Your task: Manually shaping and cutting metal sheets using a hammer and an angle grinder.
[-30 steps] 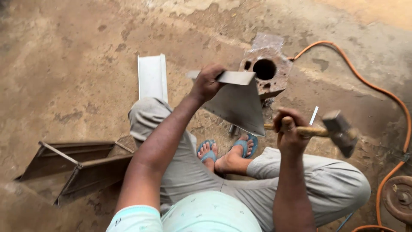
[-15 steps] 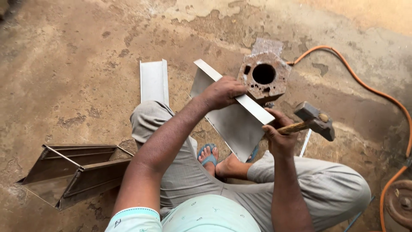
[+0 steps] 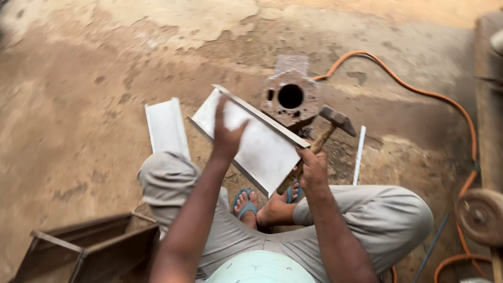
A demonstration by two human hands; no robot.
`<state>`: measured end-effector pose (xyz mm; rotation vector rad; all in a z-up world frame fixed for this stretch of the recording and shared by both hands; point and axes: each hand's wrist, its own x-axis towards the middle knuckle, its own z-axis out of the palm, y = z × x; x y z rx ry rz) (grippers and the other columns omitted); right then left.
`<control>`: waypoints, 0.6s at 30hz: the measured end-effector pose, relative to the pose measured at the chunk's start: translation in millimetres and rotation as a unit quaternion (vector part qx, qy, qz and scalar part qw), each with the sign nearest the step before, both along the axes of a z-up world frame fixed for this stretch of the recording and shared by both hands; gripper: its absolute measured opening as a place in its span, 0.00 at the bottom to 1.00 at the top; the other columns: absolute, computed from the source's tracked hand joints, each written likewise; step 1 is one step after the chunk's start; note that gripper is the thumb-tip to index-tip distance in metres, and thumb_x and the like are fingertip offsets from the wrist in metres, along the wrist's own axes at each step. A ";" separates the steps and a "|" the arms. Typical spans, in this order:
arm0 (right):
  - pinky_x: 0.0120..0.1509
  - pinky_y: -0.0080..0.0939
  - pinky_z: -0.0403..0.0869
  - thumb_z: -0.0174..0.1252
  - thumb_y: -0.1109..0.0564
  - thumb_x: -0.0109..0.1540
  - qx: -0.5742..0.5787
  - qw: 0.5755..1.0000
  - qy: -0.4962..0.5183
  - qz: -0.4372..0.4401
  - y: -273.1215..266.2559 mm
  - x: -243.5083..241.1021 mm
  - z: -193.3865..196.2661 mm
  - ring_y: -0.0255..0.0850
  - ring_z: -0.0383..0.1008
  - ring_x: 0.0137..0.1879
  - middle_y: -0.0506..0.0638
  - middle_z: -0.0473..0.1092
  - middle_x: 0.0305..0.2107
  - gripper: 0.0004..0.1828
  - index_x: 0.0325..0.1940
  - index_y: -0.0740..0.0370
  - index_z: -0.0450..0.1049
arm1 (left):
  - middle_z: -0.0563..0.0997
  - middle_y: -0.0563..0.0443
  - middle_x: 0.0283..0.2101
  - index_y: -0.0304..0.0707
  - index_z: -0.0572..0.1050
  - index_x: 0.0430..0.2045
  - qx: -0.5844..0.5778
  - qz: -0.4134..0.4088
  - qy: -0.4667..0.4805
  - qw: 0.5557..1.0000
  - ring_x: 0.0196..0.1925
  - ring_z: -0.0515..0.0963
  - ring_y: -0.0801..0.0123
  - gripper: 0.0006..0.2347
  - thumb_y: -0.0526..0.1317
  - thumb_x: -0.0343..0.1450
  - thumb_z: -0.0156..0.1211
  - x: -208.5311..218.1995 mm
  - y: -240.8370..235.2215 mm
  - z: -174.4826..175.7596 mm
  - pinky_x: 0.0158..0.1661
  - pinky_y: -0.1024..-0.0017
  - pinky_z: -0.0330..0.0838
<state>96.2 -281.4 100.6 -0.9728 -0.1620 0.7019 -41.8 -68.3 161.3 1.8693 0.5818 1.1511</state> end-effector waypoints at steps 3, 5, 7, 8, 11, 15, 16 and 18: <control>0.20 0.33 0.74 0.60 0.67 0.64 -0.071 0.996 0.056 -0.028 0.4 3.4 5.5 0.36 0.71 0.24 0.55 0.72 0.28 0.07 0.45 0.73 0.76 | 0.55 0.36 0.78 0.33 0.49 0.74 -0.274 0.137 -0.043 0.951 0.80 0.57 0.51 0.35 0.41 0.73 0.61 -36.2 -49.3 -2.4 0.76 0.57 0.52; 0.19 0.31 0.74 0.60 0.66 0.63 -0.083 0.992 0.086 -0.028 6.2 -4.7 22.1 0.35 0.71 0.24 0.54 0.73 0.29 0.09 0.46 0.71 0.76 | 0.54 0.36 0.77 0.34 0.48 0.74 -0.365 0.094 -0.090 0.922 0.78 0.57 0.50 0.37 0.45 0.72 0.61 -44.3 -67.6 -19.1 0.74 0.56 0.54; 0.19 0.30 0.73 0.59 0.65 0.61 -0.095 0.988 0.117 -0.025 11.6 -12.8 25.3 0.34 0.71 0.24 0.53 0.74 0.30 0.11 0.48 0.70 0.75 | 0.54 0.35 0.76 0.35 0.46 0.74 -0.454 0.054 -0.135 0.879 0.76 0.58 0.49 0.38 0.48 0.72 0.61 -42.4 -71.1 -17.6 0.72 0.54 0.56; 0.20 0.29 0.72 0.59 0.65 0.62 -0.061 0.990 0.127 -0.018 13.5 -16.3 20.6 0.34 0.72 0.25 0.53 0.73 0.30 0.13 0.51 0.71 0.73 | 0.56 0.34 0.74 0.36 0.47 0.73 -0.503 0.044 -0.144 0.851 0.74 0.61 0.48 0.39 0.49 0.71 0.62 -34.8 -66.2 -7.5 0.70 0.51 0.60; 0.21 0.30 0.72 0.59 0.66 0.63 0.011 0.990 0.142 -0.003 12.9 -18.0 2.3 0.33 0.71 0.26 0.52 0.72 0.31 0.17 0.56 0.73 0.69 | 0.62 0.31 0.70 0.32 0.51 0.72 -0.592 0.016 -0.170 0.787 0.68 0.69 0.45 0.39 0.48 0.69 0.64 -22.6 -47.0 -41.8 0.64 0.48 0.69; 0.22 0.31 0.70 0.56 0.67 0.60 -0.012 0.984 0.175 -0.030 13.7 -7.8 -2.7 0.31 0.72 0.27 0.50 0.72 0.31 0.26 0.63 0.68 0.62 | 0.74 0.29 0.59 0.24 0.60 0.69 -0.621 -0.116 -0.225 0.742 0.57 0.78 0.43 0.34 0.43 0.70 0.68 1.2 -23.4 -59.0 0.55 0.49 0.78; 0.22 0.31 0.70 0.56 0.67 0.60 -0.005 0.985 0.171 -0.026 14.5 -6.4 0.5 0.31 0.72 0.27 0.50 0.72 0.31 0.26 0.63 0.68 0.62 | 0.74 0.29 0.59 0.24 0.60 0.69 -0.615 -0.118 -0.229 0.746 0.57 0.78 0.43 0.34 0.43 0.70 0.68 7.6 -23.0 -41.4 0.55 0.49 0.78; 0.21 0.30 0.70 0.58 0.66 0.63 0.023 0.986 0.164 -0.016 12.7 -2.4 6.0 0.30 0.71 0.26 0.48 0.71 0.30 0.25 0.63 0.72 0.61 | 0.76 0.33 0.53 0.31 0.60 0.64 -0.579 -0.174 -0.215 0.767 0.53 0.80 0.45 0.30 0.36 0.67 0.66 21.2 -26.0 -8.0 0.52 0.49 0.81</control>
